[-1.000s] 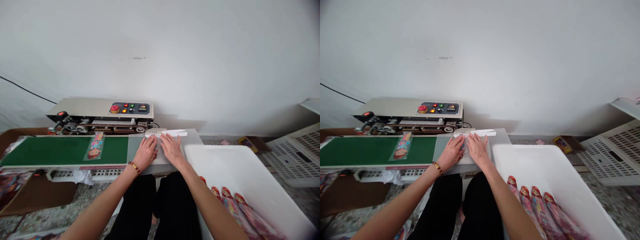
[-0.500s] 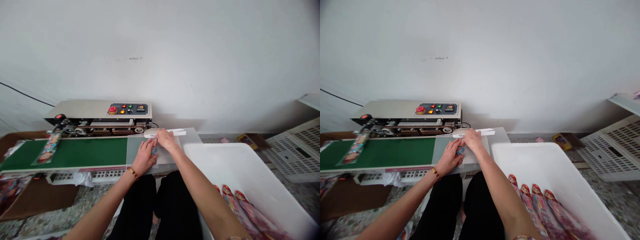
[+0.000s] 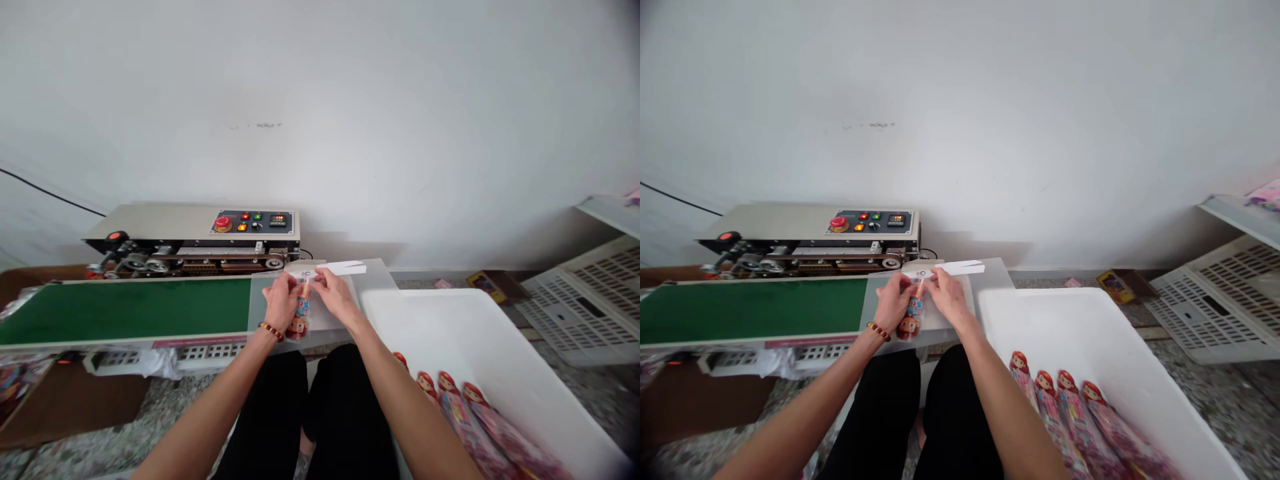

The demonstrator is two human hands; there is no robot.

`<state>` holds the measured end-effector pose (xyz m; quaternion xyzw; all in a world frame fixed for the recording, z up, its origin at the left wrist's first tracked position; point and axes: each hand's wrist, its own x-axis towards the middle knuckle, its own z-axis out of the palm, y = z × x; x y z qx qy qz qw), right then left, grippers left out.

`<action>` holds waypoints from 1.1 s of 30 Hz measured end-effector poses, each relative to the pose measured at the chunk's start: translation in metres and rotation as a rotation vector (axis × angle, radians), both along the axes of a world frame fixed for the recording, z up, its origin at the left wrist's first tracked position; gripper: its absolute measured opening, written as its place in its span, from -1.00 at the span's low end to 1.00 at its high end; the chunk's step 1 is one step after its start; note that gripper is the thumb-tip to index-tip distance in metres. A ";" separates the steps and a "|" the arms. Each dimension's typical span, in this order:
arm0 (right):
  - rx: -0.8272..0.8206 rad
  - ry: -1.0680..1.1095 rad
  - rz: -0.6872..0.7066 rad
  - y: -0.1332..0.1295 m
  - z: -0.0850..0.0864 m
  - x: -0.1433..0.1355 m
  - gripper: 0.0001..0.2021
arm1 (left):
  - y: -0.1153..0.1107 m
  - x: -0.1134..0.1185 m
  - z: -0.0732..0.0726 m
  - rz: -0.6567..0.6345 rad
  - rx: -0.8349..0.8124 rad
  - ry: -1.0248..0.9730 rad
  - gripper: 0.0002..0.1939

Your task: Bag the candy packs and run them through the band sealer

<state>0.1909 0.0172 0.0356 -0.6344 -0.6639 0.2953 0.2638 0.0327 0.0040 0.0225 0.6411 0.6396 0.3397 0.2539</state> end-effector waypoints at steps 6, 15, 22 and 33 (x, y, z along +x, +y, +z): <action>0.096 0.679 0.029 -0.017 0.027 -0.001 -0.81 | -0.023 -0.009 0.026 -0.127 0.110 -0.689 -0.47; 0.250 0.539 0.166 -0.041 0.085 0.000 -0.86 | -0.022 -0.020 0.080 -0.385 -0.079 -0.773 -0.67; -0.025 0.589 0.181 -0.021 0.053 0.001 -0.78 | -0.014 -0.018 0.055 -0.228 0.138 -0.322 -0.86; 0.002 -0.121 -0.094 0.042 0.005 -0.042 -0.79 | -0.017 -0.019 -0.024 -0.285 0.285 0.497 -0.54</action>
